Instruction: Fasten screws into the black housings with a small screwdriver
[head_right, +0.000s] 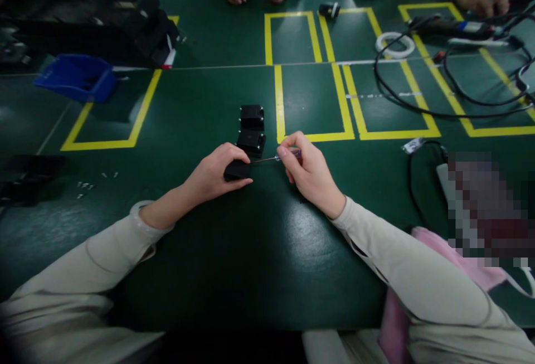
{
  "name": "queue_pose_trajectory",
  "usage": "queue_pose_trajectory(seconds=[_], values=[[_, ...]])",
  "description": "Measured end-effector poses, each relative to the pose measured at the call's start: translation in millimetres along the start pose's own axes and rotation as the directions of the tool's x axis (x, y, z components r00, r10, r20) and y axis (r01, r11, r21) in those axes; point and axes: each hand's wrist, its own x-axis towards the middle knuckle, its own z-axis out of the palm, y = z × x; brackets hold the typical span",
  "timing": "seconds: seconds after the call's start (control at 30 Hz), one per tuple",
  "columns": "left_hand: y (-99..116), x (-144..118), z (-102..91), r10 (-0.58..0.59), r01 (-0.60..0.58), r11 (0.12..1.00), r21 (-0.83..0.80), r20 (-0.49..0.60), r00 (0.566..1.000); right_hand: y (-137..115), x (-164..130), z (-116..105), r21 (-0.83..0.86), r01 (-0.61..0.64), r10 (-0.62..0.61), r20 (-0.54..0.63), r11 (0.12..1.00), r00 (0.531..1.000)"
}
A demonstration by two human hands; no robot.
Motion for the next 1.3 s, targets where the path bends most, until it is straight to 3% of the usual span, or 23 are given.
queue_pose_trajectory(seconds=[0.9,1.3], values=[[-0.2,-0.2,0.0,0.000,0.000,1.000,0.006,-0.006,1.000,2.0,-0.4,0.5,0.077,0.000,0.000,0.002,0.997,1.000],[0.6,-0.4,-0.2,-0.003,0.003,1.000,0.008,-0.003,1.000,0.4,0.4,1.2,0.034,0.012,-0.012,-0.011,0.999,1.000]])
